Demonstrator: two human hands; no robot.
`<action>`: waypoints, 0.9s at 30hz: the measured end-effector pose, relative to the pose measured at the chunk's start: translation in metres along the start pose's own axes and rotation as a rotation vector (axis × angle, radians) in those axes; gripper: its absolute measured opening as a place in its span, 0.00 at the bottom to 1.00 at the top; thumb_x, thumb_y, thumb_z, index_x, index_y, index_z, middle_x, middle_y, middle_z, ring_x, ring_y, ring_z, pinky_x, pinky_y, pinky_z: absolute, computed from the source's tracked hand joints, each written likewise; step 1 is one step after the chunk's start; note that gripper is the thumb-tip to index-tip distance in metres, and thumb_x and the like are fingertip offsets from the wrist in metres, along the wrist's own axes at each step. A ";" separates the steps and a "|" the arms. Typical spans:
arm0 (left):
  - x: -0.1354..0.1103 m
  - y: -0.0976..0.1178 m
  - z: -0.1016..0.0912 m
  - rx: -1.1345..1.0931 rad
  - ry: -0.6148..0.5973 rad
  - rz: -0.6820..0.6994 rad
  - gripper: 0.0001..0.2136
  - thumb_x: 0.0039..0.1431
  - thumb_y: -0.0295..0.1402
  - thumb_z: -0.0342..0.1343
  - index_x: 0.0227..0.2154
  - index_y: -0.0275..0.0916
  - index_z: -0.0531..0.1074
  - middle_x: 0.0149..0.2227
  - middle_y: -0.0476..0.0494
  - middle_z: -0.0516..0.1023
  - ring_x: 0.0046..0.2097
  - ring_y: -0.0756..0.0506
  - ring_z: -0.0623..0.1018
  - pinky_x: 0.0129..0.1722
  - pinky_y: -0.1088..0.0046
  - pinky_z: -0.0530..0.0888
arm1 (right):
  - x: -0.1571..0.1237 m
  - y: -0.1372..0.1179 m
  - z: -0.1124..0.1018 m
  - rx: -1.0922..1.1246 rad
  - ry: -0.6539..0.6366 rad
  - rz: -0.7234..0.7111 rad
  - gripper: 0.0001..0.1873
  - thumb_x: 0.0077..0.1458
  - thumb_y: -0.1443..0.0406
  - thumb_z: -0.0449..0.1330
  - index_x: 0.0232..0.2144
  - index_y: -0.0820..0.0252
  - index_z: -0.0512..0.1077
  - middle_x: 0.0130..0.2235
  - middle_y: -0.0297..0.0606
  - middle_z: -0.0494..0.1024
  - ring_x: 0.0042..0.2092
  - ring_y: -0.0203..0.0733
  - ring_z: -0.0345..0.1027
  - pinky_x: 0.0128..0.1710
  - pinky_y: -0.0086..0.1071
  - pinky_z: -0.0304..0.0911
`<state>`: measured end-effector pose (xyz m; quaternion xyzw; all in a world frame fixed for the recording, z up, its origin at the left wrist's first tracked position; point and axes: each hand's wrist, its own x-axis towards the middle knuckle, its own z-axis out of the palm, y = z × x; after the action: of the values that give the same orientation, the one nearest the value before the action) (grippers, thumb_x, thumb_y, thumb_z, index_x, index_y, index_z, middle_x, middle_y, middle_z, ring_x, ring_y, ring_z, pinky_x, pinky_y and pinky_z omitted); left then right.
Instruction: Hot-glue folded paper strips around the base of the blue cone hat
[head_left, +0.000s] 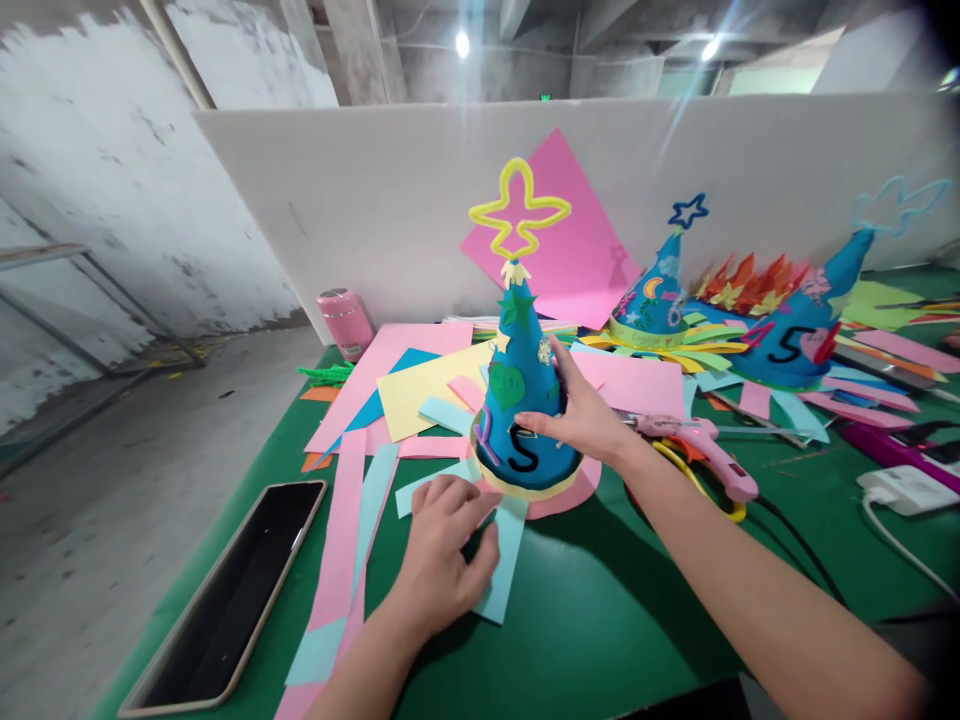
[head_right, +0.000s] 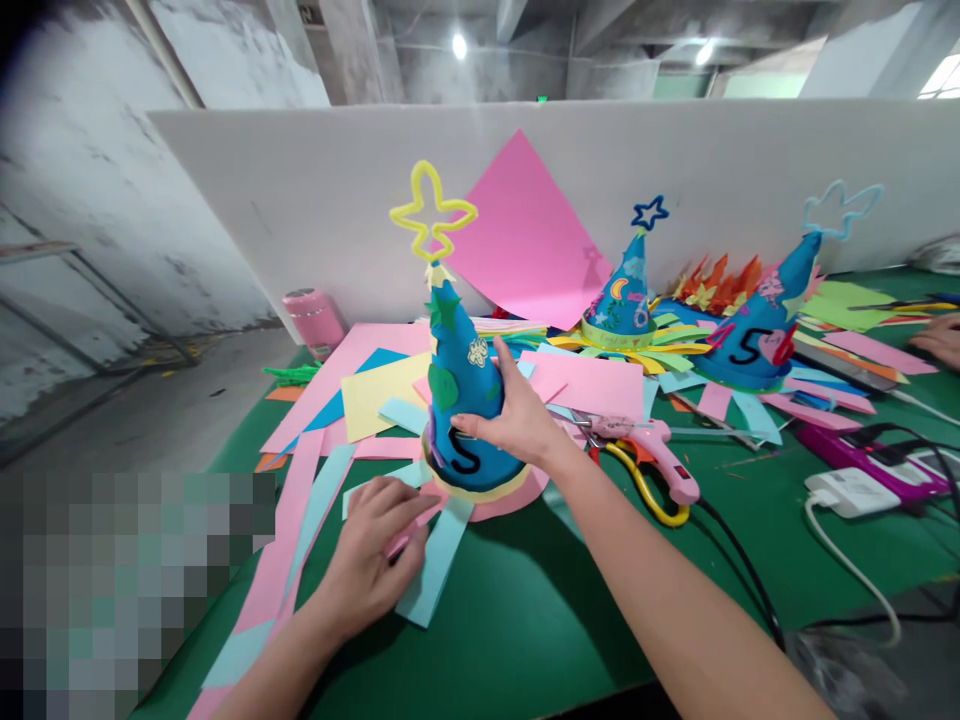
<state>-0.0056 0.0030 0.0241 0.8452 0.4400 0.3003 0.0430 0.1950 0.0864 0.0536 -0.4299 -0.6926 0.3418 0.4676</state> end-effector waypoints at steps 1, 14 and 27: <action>0.001 0.005 -0.001 -0.004 -0.098 0.008 0.11 0.53 0.30 0.48 0.38 0.42 0.70 0.32 0.45 0.70 0.37 0.44 0.68 0.37 0.63 0.63 | -0.001 -0.001 0.001 -0.005 0.002 -0.003 0.57 0.39 0.56 0.65 0.61 0.52 0.31 0.60 0.44 0.53 0.58 0.50 0.53 0.53 0.47 0.54; 0.007 0.019 0.007 0.077 -0.443 -0.022 0.19 0.52 0.47 0.47 0.44 0.42 0.68 0.37 0.40 0.67 0.42 0.37 0.64 0.40 0.56 0.60 | -0.003 0.004 0.003 0.051 0.029 -0.003 0.57 0.39 0.53 0.64 0.61 0.53 0.33 0.59 0.44 0.51 0.58 0.50 0.51 0.49 0.42 0.61; 0.009 0.014 0.014 0.071 -0.428 -0.007 0.18 0.53 0.44 0.48 0.44 0.41 0.67 0.40 0.39 0.65 0.42 0.38 0.64 0.38 0.57 0.62 | -0.006 0.011 0.002 -0.013 0.096 -0.054 0.52 0.41 0.52 0.63 0.60 0.54 0.38 0.59 0.41 0.52 0.60 0.48 0.46 0.55 0.42 0.52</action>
<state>0.0163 0.0042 0.0213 0.8890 0.4343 0.0982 0.1067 0.1970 0.0855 0.0410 -0.4301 -0.6830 0.3034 0.5065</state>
